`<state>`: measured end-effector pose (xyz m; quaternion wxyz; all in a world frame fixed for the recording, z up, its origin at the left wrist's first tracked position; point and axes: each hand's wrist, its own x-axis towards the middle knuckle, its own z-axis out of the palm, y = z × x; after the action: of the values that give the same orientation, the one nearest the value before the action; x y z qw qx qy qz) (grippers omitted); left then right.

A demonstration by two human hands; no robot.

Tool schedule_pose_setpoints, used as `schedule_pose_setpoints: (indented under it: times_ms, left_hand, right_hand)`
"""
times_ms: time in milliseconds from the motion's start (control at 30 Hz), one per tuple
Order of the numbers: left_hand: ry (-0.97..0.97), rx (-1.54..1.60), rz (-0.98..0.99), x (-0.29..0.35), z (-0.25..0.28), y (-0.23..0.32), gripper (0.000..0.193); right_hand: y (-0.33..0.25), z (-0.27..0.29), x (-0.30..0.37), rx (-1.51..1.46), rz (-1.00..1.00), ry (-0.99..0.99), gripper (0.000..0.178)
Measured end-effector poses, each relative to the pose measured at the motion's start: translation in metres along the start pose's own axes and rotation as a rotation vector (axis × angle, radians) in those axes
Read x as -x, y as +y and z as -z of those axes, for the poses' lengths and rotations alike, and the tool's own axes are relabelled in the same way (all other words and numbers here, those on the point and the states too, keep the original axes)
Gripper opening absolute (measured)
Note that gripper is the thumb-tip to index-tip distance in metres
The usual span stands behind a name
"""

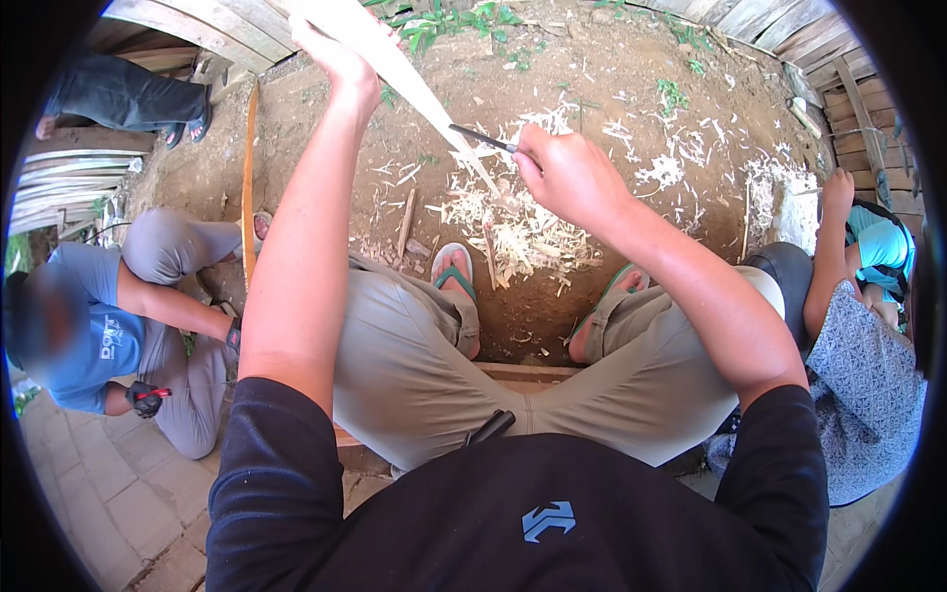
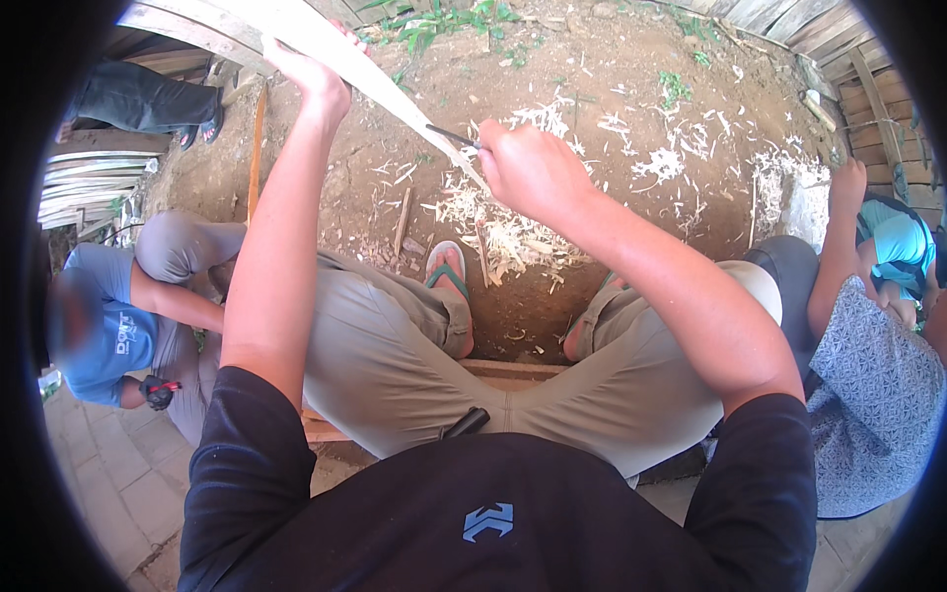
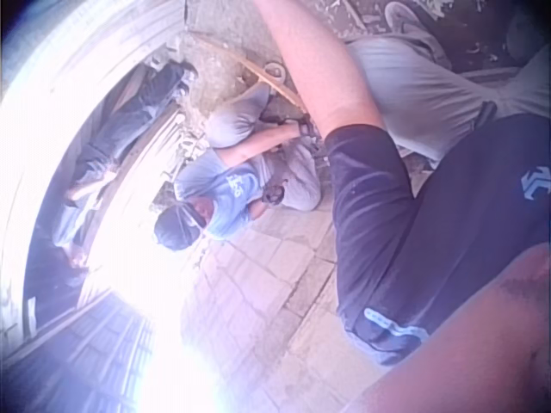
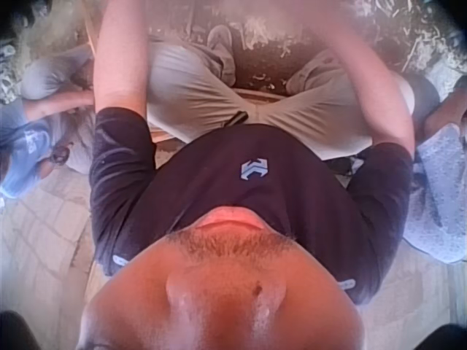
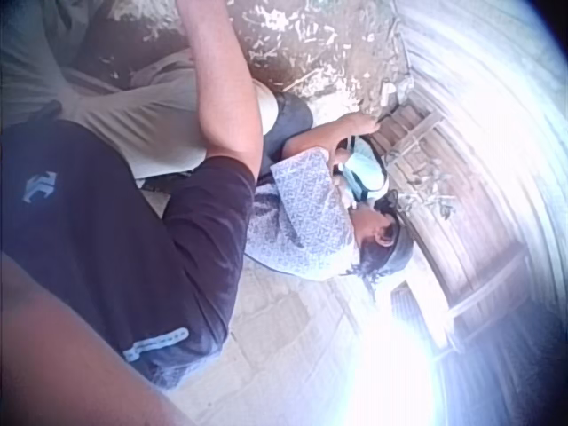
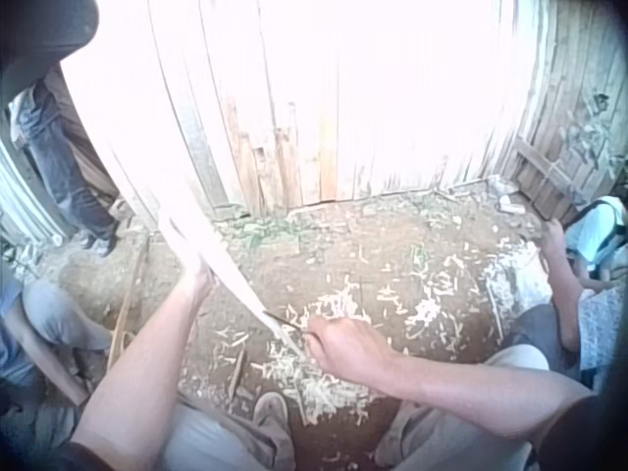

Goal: The person sits on the ground and uses a knife to shave thin strips from a long piece of bamboo, creating a pile of shavings. The person holds the bamboo with the left hand and scrapes with the right hand throughout the clip.

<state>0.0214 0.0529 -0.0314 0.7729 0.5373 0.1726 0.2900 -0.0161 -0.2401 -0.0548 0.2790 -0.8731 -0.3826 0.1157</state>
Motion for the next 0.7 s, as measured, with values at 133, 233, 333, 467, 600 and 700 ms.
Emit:
schedule_pose_setpoints:
  times_ms: [133,233,333,467,600,700]
  left_hand:
    - [0.002,-0.002,-0.010,0.0002,0.0013,0.0017,0.082]
    - [-0.002,0.006,-0.010,0.0001,-0.0009,0.0004,0.082]
    - [-0.006,0.010,-0.013,0.0007,-0.0014,0.0001,0.082]
    - [-0.007,0.013,-0.017,0.0008,-0.0001,0.0011,0.082]
    - [-0.009,0.018,-0.021,0.0004,-0.0009,0.0018,0.081]
    - [-0.015,0.024,-0.017,0.0010,-0.0030,0.0004,0.081]
  right_hand:
    - [-0.0007,-0.0019,0.0004,-0.004,-0.003,-0.006,0.018]
    - [0.0016,-0.0047,0.0007,0.024,-0.017,0.014,0.014]
    - [0.0034,-0.0066,0.0001,0.022,-0.013,0.013,0.014]
    - [0.0005,-0.0057,0.0009,0.014,-0.015,0.039,0.015]
    - [0.0004,-0.0039,-0.0001,-0.004,-0.016,0.048,0.015]
    - [0.0021,-0.0037,0.0003,-0.002,-0.022,0.049,0.015]
